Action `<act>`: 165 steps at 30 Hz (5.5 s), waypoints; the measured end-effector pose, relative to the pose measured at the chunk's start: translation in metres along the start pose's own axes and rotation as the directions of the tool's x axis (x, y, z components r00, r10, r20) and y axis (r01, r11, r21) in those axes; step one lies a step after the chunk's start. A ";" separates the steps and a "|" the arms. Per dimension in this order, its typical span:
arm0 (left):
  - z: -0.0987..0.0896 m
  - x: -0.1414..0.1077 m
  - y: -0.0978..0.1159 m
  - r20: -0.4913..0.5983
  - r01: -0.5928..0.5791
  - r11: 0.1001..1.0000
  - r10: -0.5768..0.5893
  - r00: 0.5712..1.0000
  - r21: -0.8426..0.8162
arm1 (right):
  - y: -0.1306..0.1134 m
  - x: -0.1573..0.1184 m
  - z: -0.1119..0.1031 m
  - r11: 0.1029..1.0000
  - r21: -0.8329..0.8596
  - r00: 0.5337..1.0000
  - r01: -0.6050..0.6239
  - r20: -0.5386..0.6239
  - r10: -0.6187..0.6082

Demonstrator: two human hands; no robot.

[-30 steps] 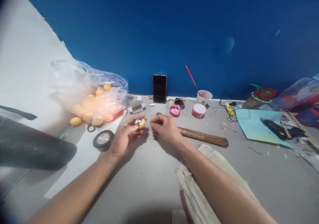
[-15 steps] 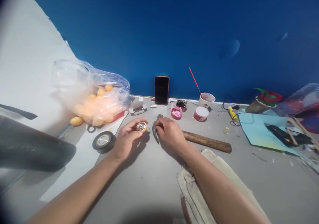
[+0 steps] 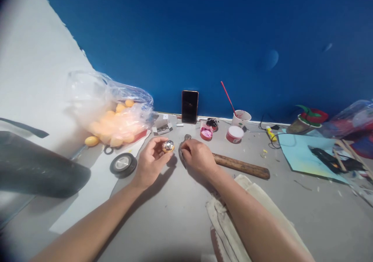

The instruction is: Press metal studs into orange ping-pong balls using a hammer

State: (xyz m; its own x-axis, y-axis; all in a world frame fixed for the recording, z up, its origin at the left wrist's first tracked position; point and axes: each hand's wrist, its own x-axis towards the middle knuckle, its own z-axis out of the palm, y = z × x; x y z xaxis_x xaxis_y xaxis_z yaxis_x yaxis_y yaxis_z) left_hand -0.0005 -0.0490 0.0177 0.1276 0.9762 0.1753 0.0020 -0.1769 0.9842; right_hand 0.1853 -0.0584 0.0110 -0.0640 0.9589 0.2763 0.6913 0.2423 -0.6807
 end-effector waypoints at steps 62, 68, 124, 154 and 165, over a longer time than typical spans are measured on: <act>0.000 -0.009 0.001 0.121 0.067 0.984 -0.088 0.989 0.165 | -0.002 -0.008 0.012 0.917 0.010 0.916 0.400 0.016 -0.400; -0.001 -0.008 -0.001 0.089 0.134 0.987 -0.142 0.986 0.088 | 0.001 -0.009 0.011 0.940 0.042 0.940 0.340 -0.003 -0.340; -0.001 0.138 0.014 0.151 -0.158 -0.024 -0.196 0.969 0.987 | 0.006 -0.003 -0.001 0.979 0.084 0.974 0.188 0.113 -0.196; -0.014 0.135 -0.003 0.015 -0.025 0.265 0.038 0.999 0.964 | 0.005 -0.003 -0.004 0.980 0.080 0.973 0.184 0.125 -0.193; -0.001 0.083 0.019 -0.005 0.189 0.886 -0.206 0.978 0.424 | 0.002 -0.001 -0.004 0.977 0.213 0.998 -0.016 0.059 0.003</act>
State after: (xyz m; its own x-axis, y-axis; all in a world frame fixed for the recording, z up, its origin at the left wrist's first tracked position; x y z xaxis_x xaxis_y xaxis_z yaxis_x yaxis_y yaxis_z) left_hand 0.0093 0.0292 0.0506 0.1193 0.9924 -0.0313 0.4462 -0.0254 0.8946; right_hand 0.1900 -0.0598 0.0122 -0.1038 0.9667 0.2338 0.5232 0.2530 -0.8138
